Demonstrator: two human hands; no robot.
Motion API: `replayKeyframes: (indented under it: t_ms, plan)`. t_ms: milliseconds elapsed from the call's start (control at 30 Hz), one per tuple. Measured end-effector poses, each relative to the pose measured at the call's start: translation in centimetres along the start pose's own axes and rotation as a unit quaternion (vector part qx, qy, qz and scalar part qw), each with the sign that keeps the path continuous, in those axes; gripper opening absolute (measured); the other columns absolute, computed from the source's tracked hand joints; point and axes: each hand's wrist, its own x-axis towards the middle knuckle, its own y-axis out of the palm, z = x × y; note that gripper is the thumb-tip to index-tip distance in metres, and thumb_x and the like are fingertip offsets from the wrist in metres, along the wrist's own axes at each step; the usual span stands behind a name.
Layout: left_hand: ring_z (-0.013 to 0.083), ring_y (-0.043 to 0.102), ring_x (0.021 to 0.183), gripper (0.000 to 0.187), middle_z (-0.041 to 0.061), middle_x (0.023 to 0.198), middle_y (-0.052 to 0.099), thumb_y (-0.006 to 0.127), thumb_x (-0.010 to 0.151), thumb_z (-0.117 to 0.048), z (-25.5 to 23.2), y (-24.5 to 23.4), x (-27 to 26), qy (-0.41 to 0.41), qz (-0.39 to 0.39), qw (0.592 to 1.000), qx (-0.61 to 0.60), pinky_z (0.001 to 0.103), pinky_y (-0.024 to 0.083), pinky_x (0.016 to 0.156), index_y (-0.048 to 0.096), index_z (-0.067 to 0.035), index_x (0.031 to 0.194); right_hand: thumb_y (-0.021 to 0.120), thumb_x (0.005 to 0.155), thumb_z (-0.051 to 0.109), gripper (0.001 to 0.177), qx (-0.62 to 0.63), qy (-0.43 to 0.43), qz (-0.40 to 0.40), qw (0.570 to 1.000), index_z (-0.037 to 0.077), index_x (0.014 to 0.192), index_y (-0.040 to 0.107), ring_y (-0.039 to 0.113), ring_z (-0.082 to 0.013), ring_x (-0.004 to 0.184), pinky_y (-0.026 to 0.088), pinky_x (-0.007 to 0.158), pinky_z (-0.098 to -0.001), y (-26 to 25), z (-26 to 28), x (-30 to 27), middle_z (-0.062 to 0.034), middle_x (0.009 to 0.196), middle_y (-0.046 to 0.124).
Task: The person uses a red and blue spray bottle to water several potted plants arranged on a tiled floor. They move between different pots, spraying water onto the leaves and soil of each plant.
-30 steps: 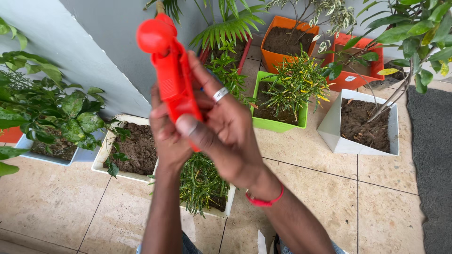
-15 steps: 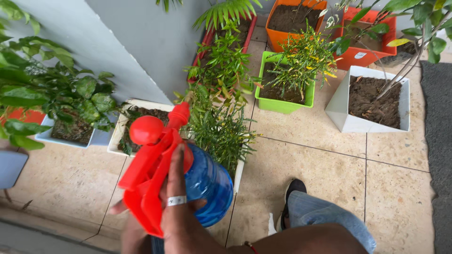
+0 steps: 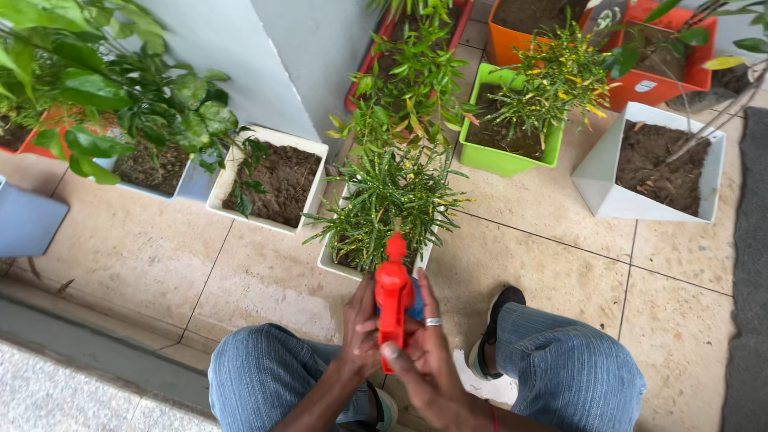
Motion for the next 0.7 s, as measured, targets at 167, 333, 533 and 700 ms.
replayKeyframes:
  t_ms: [167, 333, 533, 700]
  plan:
    - [0.0442, 0.068, 0.097, 0.07, 0.02, 0.122, 0.063, 0.068, 0.075, -0.031, 0.1, 1.1, -1.1, 0.034, 0.026, 0.996, 0.072, 0.05, 0.058, 0.075, 0.051, -0.005, 0.138, 0.054, 0.102, 0.021, 0.083, 0.013, 0.057, -0.053, 0.997, 0.016, 0.163, -0.002, 0.073, -0.0223, 0.095, 0.06, 0.09, -0.0397, -2.1, -1.5, -0.7, -0.02, 0.116, 0.072]
    - [0.0441, 0.066, 0.107, 0.065, 0.02, 0.134, 0.061, 0.066, 0.082, -0.029, 0.6, 2.0, 0.1, 0.049, 0.03, 0.993, 0.104, 0.051, 0.056, 0.079, 0.051, -0.004, 0.139, 0.053, 0.105, 0.019, 0.073, -0.011, 0.031, -0.061, 0.998, 0.011, 0.164, 0.011, 0.07, -0.0191, 0.089, 0.059, 0.087, -0.0367, -2.6, -1.3, -0.4, -0.0225, 0.115, 0.071]
    - [0.0421, 0.066, 0.108, 0.066, 0.019, 0.131, 0.062, 0.063, 0.074, -0.026, 1.1, 2.5, 1.7, 0.061, 0.023, 0.987, 0.15, 0.05, 0.055, 0.078, 0.051, -0.002, 0.135, 0.052, 0.103, 0.02, 0.072, -0.007, 0.028, -0.097, 0.995, 0.011, 0.163, 0.012, 0.069, -0.0185, 0.083, 0.059, 0.081, -0.0356, -2.7, -1.2, 0.9, -0.0192, 0.11, 0.07]
    - [0.0428, 0.064, 0.111, 0.069, 0.021, 0.131, 0.06, 0.066, 0.077, -0.032, 1.3, 2.8, 1.9, 0.102, -0.004, 0.985, 0.143, 0.051, 0.054, 0.08, 0.05, 0.0, 0.136, 0.049, 0.103, 0.021, 0.071, -0.012, 0.038, -0.099, 0.994, 0.014, 0.163, 0.013, 0.067, -0.0184, 0.079, 0.059, 0.078, -0.0354, -2.9, -1.0, 1.0, -0.0176, 0.103, 0.069]
